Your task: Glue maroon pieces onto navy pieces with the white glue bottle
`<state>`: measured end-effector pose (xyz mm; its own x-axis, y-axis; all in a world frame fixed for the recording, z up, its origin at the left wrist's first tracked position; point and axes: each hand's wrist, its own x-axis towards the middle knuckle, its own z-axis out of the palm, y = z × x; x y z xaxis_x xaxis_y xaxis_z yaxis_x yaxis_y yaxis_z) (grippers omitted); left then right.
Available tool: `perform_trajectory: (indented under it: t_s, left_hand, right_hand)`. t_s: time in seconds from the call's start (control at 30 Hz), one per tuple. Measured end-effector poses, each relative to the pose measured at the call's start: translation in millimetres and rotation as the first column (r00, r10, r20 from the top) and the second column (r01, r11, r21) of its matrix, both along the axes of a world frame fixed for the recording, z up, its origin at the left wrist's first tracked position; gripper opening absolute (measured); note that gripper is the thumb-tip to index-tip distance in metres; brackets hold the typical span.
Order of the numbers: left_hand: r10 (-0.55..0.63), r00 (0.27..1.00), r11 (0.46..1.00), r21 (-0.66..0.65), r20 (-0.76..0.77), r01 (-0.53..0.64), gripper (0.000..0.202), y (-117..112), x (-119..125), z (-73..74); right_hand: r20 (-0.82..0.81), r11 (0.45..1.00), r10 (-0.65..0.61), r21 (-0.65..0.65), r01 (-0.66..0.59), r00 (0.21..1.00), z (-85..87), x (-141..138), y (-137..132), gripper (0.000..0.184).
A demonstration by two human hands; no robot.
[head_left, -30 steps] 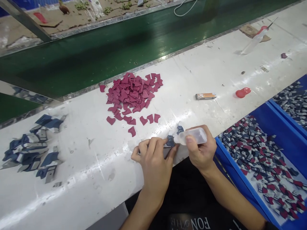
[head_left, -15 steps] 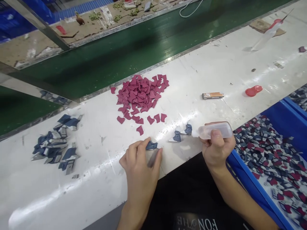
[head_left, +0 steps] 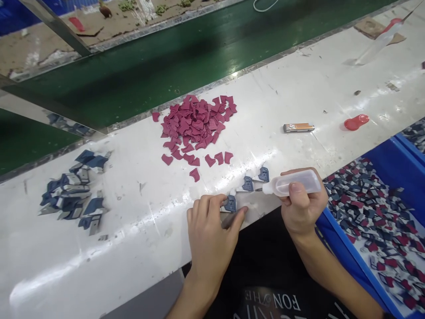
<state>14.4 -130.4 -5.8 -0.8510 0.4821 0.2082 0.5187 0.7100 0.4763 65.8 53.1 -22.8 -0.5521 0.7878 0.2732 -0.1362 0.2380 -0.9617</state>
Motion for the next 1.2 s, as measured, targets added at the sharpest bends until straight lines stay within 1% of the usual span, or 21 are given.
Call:
perform_trajectory:
  t_s: [0.07, 0.17, 0.3, 0.37, 0.8, 1.0, 1.2]
  left_hand:
    - [-0.019, 1.000, 1.000, 0.013, 0.001, 0.019, 0.029, 1.2, 3.0, 0.4]
    - [-0.022, 1.000, 0.999, 0.048, 0.007, 0.022, 0.026, 2.5, 5.1, -1.0]
    - [-0.014, 1.000, 0.997, 0.079, 0.024, 0.012, 0.028, 4.3, 4.2, -5.0]
    - [-0.014, 1.000, 0.996, 0.090, 0.024, 0.012, 0.026, 5.0, 3.8, -6.5]
    - [-0.009, 0.999, 0.993, 0.115, 0.050, 0.003, 0.026, 4.4, 6.4, -7.5]
    - [-0.010, 0.999, 0.993, 0.122, 0.035, 0.006, 0.025, 5.5, 6.9, -7.1]
    - [0.000, 1.000, 0.993, 0.115, 0.025, -0.003, 0.025, 6.4, 7.4, -6.8]
  right_hand:
    - [0.001, 0.998, 0.054, 0.024, -0.054, 0.999, 6.3, 1.7, -4.6, 0.023]
    - [0.062, 0.988, 0.122, 0.083, -0.127, 0.991, 12.8, 2.9, -11.5, 0.021]
    - [0.103, 0.967, 0.239, 0.061, -0.246, 0.965, 12.6, 0.5, -17.4, 0.018]
    - [0.122, 0.958, 0.271, 0.059, -0.280, 0.955, 11.3, -0.8, -18.5, 0.018]
    - [0.212, 0.932, 0.310, 0.125, -0.341, 0.927, 14.7, -0.4, -17.7, 0.021]
    - [0.273, 0.916, 0.235, 0.259, -0.307, 0.933, 21.2, 8.2, -7.4, 0.020]
    - [0.267, 0.903, 0.189, 0.332, -0.274, 0.945, 22.2, 7.8, -6.3, 0.020]
